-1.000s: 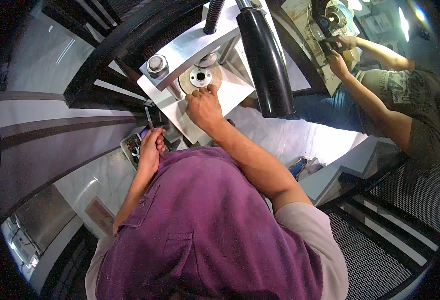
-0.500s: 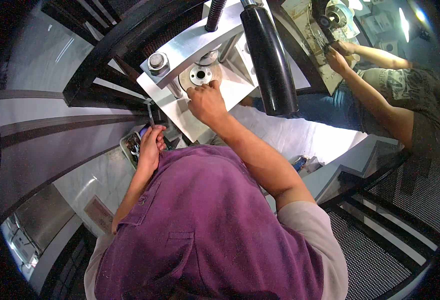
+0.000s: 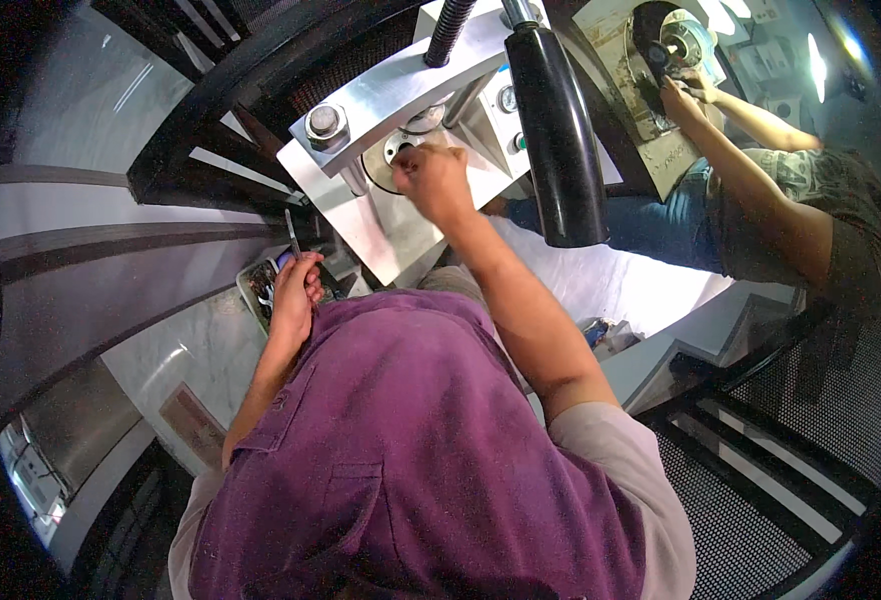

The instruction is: The person operates a pressing machine to process a mold, then moves to a sink to wash a metal cylinder and scrape residue from its interior using a tool.

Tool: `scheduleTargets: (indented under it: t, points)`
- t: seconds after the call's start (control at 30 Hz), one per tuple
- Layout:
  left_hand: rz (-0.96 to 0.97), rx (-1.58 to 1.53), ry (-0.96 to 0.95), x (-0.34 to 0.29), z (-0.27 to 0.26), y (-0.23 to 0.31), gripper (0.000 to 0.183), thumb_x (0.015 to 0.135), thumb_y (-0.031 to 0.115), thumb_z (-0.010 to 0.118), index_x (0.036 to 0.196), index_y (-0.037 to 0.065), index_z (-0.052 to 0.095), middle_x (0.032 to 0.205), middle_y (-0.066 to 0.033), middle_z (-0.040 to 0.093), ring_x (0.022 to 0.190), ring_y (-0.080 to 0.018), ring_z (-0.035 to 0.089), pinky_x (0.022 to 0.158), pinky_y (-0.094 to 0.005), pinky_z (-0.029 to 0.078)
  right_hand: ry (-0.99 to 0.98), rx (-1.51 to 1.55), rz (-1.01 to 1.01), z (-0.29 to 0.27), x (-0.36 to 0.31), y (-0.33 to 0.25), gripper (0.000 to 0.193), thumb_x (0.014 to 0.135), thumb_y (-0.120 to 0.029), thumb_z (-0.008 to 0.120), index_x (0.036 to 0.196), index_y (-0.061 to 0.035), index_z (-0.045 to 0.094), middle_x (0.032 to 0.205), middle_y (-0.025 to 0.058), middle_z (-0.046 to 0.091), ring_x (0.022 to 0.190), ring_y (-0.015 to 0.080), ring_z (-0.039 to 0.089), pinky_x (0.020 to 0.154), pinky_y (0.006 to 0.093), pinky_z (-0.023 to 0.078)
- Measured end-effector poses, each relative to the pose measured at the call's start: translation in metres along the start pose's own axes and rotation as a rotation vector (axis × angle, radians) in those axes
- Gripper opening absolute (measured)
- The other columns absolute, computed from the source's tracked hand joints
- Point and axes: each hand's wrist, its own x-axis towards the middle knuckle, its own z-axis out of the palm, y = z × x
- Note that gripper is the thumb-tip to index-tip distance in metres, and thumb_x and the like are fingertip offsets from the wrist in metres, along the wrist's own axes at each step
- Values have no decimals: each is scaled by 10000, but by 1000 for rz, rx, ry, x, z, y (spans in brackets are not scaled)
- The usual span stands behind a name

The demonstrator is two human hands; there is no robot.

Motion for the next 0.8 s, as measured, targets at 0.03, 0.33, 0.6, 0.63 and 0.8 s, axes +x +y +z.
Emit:
scheduleTargets:
  t: [0.03,0.33,0.6,0.63,0.8]
  points:
    - [5,-5,-12,0,1,0,172,966,206,543,1005,41,571,690,50,400,549,-42,347,501,-217,304,20,139,5,2,4,14,156,812,-208,680,922,-114,738,874,74,704,814,247,637,880,400,371]
    - [15,-20,-23,-4,4,5,156,961,187,543,1004,38,564,699,45,403,550,-43,359,504,-219,314,81,-160,-364,2,32,27,182,778,-197,695,953,-167,735,810,89,701,836,270,644,918,386,368]
    - [28,-67,-3,-4,-4,-4,146,930,183,597,998,57,569,682,50,424,529,-37,364,484,-208,313,32,-228,-410,6,33,29,157,742,-190,707,898,-184,715,754,78,683,779,281,656,925,420,369]
    - [25,-69,1,-4,-4,-4,141,931,180,595,997,58,568,683,51,424,529,-36,364,485,-208,314,11,-223,-390,6,34,27,153,733,-180,704,886,-179,711,758,79,680,797,289,657,941,444,370]
    - [25,-58,-13,-5,-1,2,146,964,183,556,1001,43,574,702,48,413,555,-39,363,511,-218,316,98,-185,-488,12,41,26,138,715,-152,687,852,-162,704,831,87,680,916,311,644,999,496,363]
